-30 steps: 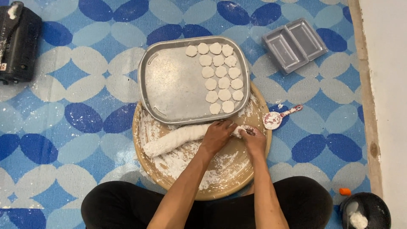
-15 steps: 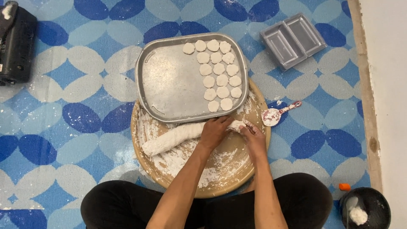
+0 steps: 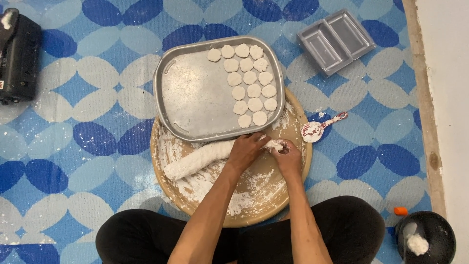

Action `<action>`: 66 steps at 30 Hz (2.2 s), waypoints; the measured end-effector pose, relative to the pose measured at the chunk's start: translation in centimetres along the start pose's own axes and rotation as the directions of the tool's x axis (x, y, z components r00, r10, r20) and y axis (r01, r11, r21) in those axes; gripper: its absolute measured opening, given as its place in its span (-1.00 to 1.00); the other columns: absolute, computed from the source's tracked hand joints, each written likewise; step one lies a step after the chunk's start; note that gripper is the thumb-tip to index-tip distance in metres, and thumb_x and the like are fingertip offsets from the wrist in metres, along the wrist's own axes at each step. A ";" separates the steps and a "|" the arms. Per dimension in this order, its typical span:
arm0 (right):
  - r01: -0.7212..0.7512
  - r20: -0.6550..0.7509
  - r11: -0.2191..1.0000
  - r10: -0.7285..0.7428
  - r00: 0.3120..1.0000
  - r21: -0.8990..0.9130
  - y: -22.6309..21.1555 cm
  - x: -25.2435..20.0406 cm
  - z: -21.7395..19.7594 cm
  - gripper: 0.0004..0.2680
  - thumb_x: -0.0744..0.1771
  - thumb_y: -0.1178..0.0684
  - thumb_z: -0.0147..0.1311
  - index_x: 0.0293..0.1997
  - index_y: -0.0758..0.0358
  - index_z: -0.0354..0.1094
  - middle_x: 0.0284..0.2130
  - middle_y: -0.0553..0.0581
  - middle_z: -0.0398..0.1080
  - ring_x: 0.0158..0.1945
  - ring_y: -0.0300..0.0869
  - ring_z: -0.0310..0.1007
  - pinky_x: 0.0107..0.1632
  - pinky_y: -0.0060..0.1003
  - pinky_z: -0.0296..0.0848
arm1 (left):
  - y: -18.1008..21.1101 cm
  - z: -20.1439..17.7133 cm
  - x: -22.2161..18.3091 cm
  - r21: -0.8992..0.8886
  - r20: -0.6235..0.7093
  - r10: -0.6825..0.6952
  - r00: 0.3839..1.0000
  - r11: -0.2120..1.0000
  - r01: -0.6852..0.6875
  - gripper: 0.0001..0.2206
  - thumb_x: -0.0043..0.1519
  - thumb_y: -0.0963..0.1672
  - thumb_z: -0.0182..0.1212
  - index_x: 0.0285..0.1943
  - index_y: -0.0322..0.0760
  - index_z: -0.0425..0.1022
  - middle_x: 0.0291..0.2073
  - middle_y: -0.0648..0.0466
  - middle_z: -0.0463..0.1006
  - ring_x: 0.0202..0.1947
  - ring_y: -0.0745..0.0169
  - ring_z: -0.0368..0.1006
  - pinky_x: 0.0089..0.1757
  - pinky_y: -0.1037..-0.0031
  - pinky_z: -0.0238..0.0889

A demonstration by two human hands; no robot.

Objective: A person is portioning a long roll of white dough into small, flat discs and arranging them on a metal tray while sitting on the floor.

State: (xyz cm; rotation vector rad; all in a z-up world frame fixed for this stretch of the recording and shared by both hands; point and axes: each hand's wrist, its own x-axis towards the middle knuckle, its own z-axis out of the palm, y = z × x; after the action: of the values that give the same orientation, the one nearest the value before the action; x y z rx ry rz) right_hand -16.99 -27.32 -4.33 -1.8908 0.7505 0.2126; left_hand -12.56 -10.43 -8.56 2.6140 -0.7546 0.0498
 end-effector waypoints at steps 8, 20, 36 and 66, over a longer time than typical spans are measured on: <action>-0.031 -0.166 0.935 0.096 0.982 0.353 -4.0 -3.1 -0.7 -0.79 0.14 0.27 0.23 -0.22 0.20 0.49 -0.49 0.01 0.40 -0.39 -0.25 0.34 -0.31 -0.28 0.34 | 0.6 -1.4 -0.1 -0.069 -0.014 -0.046 0.999 0.997 0.045 -0.66 0.23 0.04 0.22 0.20 0.19 0.45 0.03 0.14 0.56 -0.12 -0.04 0.61 -0.10 0.26 0.45; 0.066 -0.083 0.919 -0.037 0.996 0.388 -5.9 -4.5 -4.3 -0.72 0.27 0.26 0.19 0.09 0.27 0.40 -0.19 0.12 0.45 -0.19 -0.22 0.44 -0.10 -0.33 0.47 | 2.5 -10.0 -3.1 -0.433 0.197 -0.227 0.954 0.853 0.292 -0.51 0.28 -0.12 0.17 0.44 0.03 0.29 0.15 -0.07 0.54 0.11 -0.24 0.48 0.06 0.05 0.37; 0.655 0.684 0.722 -0.363 0.633 -0.223 -0.8 -13.6 5.1 -0.84 0.28 0.19 0.16 -0.08 0.24 0.52 -0.06 0.25 0.51 0.05 0.20 0.50 0.04 0.00 0.50 | 1.4 -14.6 -16.6 -0.835 0.074 -0.762 0.644 0.305 0.457 -0.70 0.29 -0.19 0.22 0.22 -0.24 0.53 -0.12 -0.13 0.69 -0.18 0.09 0.63 -0.04 0.25 0.45; 0.307 0.200 0.928 -0.267 0.943 -0.209 -2.9 -0.9 -1.9 -0.66 0.27 0.17 0.30 0.17 0.32 0.43 0.09 0.38 0.43 0.17 0.19 0.44 0.16 -0.06 0.44 | -0.1 -10.0 -18.5 -0.853 0.474 -0.603 0.642 -0.132 0.506 -0.60 0.09 -0.26 0.42 0.14 -0.49 0.54 -0.08 -0.08 0.63 -0.14 0.16 0.59 -0.09 0.37 0.51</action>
State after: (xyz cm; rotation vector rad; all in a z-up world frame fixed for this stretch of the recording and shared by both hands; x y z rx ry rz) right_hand -16.32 -27.84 -0.84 -2.1529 0.3358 0.2825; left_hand -27.49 2.91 -2.18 1.3184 0.4705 -0.4575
